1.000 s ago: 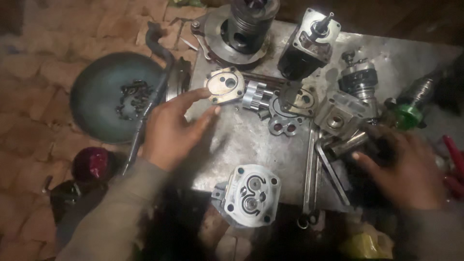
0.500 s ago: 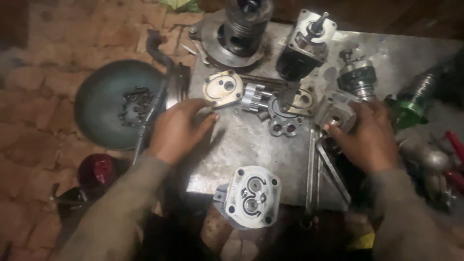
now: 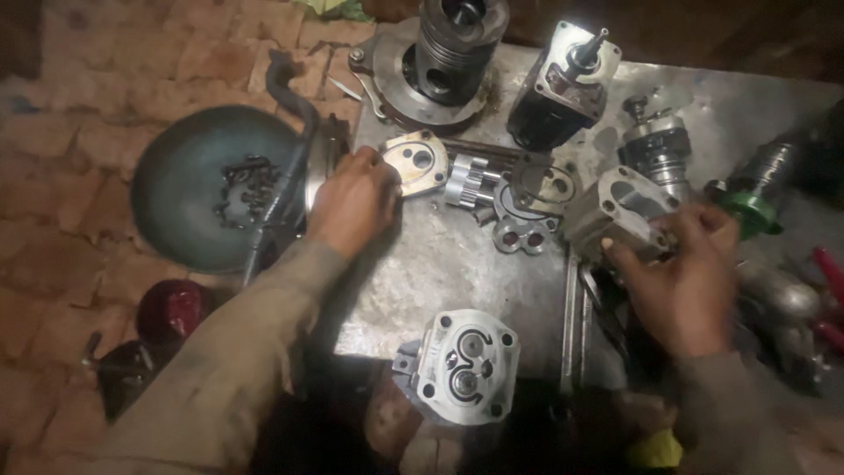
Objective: The person assembles a small engine block by inserting a camshaft, fitting a cover plate, and attaching a circular metal component. They wipe surfaces with a rag and handle gaskets and bolts on a cluttered metal table.
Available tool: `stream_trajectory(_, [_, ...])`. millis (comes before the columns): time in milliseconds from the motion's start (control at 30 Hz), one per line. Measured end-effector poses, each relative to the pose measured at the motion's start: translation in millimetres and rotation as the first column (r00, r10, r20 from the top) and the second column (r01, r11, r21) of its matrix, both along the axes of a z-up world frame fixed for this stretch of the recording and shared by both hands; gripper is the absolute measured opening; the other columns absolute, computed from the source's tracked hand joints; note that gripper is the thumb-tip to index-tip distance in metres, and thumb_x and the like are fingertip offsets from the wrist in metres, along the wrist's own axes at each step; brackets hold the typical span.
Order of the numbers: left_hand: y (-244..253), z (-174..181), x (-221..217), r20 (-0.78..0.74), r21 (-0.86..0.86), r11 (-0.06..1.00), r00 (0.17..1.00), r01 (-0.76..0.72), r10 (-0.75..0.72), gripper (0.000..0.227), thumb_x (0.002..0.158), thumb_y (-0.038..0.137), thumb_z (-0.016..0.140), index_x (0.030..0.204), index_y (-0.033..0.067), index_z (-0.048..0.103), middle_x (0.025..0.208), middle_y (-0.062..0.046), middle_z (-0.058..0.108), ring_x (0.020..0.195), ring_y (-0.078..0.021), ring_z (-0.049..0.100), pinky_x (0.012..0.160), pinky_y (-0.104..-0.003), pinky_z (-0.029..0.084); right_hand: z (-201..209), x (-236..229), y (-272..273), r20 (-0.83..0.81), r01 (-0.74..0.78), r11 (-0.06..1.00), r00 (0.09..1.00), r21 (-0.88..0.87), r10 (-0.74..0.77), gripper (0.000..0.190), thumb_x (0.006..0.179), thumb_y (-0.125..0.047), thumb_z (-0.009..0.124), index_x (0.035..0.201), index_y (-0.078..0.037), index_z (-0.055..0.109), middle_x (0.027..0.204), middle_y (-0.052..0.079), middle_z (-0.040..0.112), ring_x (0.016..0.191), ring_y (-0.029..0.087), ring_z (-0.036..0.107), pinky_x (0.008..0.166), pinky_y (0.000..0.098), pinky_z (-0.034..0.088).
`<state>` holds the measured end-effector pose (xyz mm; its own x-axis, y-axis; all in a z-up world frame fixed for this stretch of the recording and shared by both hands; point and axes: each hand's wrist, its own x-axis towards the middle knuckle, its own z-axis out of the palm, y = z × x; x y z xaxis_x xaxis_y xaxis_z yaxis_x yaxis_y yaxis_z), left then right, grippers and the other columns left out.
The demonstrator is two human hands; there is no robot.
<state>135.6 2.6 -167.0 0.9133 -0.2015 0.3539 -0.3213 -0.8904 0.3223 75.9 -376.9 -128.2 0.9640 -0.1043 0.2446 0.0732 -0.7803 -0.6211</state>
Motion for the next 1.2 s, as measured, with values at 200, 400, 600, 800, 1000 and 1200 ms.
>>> stream_trajectory(200, [-16, 33, -5, -0.003, -0.147, 0.988, 0.999, 0.037, -0.038, 0.022, 0.087, 0.020, 0.077, 0.104, 0.0063, 0.072, 0.117, -0.013, 0.065, 0.106, -0.0351, 0.063, 0.087, -0.045, 0.053, 4, -16, -5, -0.309, 0.173, 0.771, 0.950, 0.613, 0.032, 0.036, 0.089, -0.029, 0.075, 0.118, -0.009, 0.066, 0.109, 0.005, 0.065, 0.094, 0.015, 0.059, 0.074, 0.0276, 0.050])
stream_trajectory(400, [-63, 75, -33, -0.196, -0.584, 0.799, 0.931, 0.142, -0.308, 0.037, 0.093, 0.032, 0.076, 0.117, 0.0050, 0.069, 0.123, -0.008, 0.069, 0.109, -0.0243, 0.072, 0.090, -0.033, 0.061, -4, -21, -9, -0.457, 0.348, 0.438, 0.873, 0.829, 0.171, 0.044, 0.097, -0.040, 0.059, 0.126, -0.007, 0.060, 0.111, 0.005, 0.066, 0.085, 0.014, 0.054, 0.064, 0.0274, 0.046])
stream_trajectory(600, [-87, 104, -66, -0.387, -0.728, 0.681, 0.774, 0.076, -0.501, 0.061, 0.086, 0.036, 0.077, 0.136, 0.0083, 0.057, 0.126, -0.012, 0.068, 0.111, -0.0243, 0.071, 0.088, -0.035, 0.064, 25, -30, 17, -0.268, 0.148, 0.328, 0.894, 0.933, 0.359, 0.046, 0.099, -0.037, 0.058, 0.131, -0.005, 0.062, 0.124, 0.016, 0.066, 0.099, 0.020, 0.066, 0.076, 0.0253, 0.057])
stream_trajectory(800, [-93, 111, -83, -0.279, -0.879, 0.466, 0.686, 0.098, -0.672, 0.114, 0.077, 0.028, 0.089, 0.163, 0.0082, 0.018, 0.157, -0.018, 0.042, 0.136, -0.0320, 0.056, 0.110, -0.046, 0.050, 55, -53, 63, 0.165, -0.245, 0.850, 0.968, 0.466, 0.189, 0.040, 0.083, -0.005, 0.076, 0.120, -0.003, 0.060, 0.146, 0.020, 0.047, 0.128, 0.031, 0.065, 0.100, 0.0370, 0.057])
stream_trajectory(1000, [-89, 110, -86, -0.264, -0.871, 0.485, 0.752, 0.085, -0.604, 0.109, 0.075, 0.024, 0.090, 0.163, 0.0095, 0.028, 0.160, -0.019, 0.046, 0.139, -0.0330, 0.058, 0.113, -0.046, 0.048, 52, -54, 64, 0.435, -0.302, 0.953, 0.861, 0.015, 0.266, 0.047, 0.079, 0.001, 0.082, 0.119, -0.007, 0.059, 0.139, 0.019, 0.044, 0.134, 0.034, 0.057, 0.102, 0.0362, 0.058])
stream_trajectory(1200, [-88, 114, -87, -0.164, -0.692, 0.670, 0.845, 0.268, -0.508, 0.110, 0.074, 0.024, 0.094, 0.162, 0.0082, 0.030, 0.161, -0.021, 0.042, 0.148, -0.0372, 0.046, 0.116, -0.048, 0.042, 49, -58, 65, 0.447, -0.311, 0.950, 0.849, -0.014, 0.284, 0.047, 0.082, -0.002, 0.081, 0.123, -0.009, 0.058, 0.139, 0.018, 0.044, 0.132, 0.030, 0.058, 0.106, 0.0346, 0.058])
